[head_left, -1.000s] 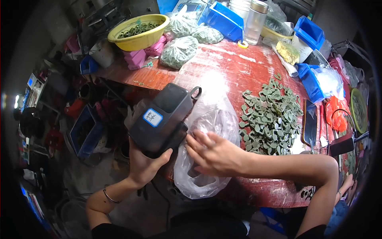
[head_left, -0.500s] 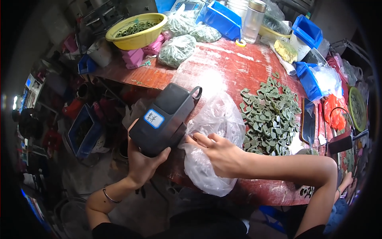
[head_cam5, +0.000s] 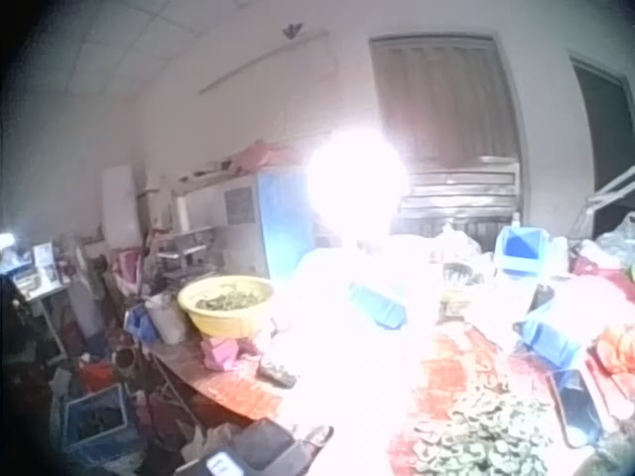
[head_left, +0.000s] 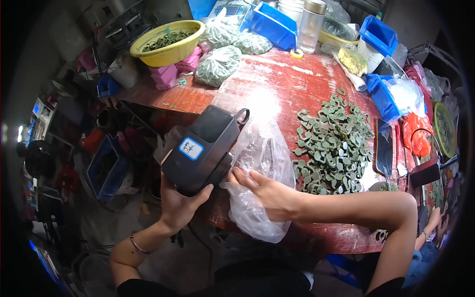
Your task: Assembling and fusing small green plastic or wax leaf-shaped components using a heated tool and a scraper.
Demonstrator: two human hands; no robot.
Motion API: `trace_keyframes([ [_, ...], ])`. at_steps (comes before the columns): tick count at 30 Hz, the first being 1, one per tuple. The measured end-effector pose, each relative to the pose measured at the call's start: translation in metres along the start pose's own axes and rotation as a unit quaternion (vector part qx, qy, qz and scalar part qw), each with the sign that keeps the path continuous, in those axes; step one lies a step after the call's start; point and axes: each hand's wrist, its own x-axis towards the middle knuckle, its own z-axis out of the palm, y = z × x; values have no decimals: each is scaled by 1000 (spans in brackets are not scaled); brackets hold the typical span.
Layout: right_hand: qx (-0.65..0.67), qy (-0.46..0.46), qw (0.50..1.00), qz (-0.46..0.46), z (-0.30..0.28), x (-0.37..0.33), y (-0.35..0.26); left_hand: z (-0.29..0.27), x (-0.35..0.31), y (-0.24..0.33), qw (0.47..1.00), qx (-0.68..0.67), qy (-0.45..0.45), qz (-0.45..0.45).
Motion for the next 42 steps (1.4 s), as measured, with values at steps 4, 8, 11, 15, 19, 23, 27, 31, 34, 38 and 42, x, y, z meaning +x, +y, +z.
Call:
trace_keyframes([
  [4, 1, -42, 998, -43, -4, 2, 2, -2, 2, 2, 998, 56, -28, -6],
  [8, -24, -40, 997, -58, -8, 2, 3, 1, 0, 4, 993, 107, -19, 50],
  [11, 39, 35, 998, -18, -6, 0, 1, 0, -5, -2, 996, 75, -14, 38],
  [15, 118, 11, 993, 18, -34, -20, 9, -3, -5, 5, 996, 75, -45, 19],
  [19, 197, 85, 971, 100, -66, -55, 20, -2, -5, 32, 995, 19, -20, 98],
  [23, 213, 137, 934, 250, -96, -106, 26, -13, -5, 56, 885, 281, 7, 370],
  [27, 220, 122, 859, 446, -121, -150, 12, 39, -7, 89, 820, 112, -199, 524],
  [31, 189, 83, 861, 465, -102, -155, -25, 110, -39, 125, 785, 98, -315, 525],
  [34, 167, 28, 871, 462, -68, -155, -54, 156, -48, 118, 812, 213, -340, 423],
  [38, 213, 122, 848, 470, -71, -167, -78, 184, -36, 96, 828, 364, -279, 323],
  [42, 43, 243, 773, 584, -88, -201, -84, 182, -37, 82, 839, 395, -265, 263],
])
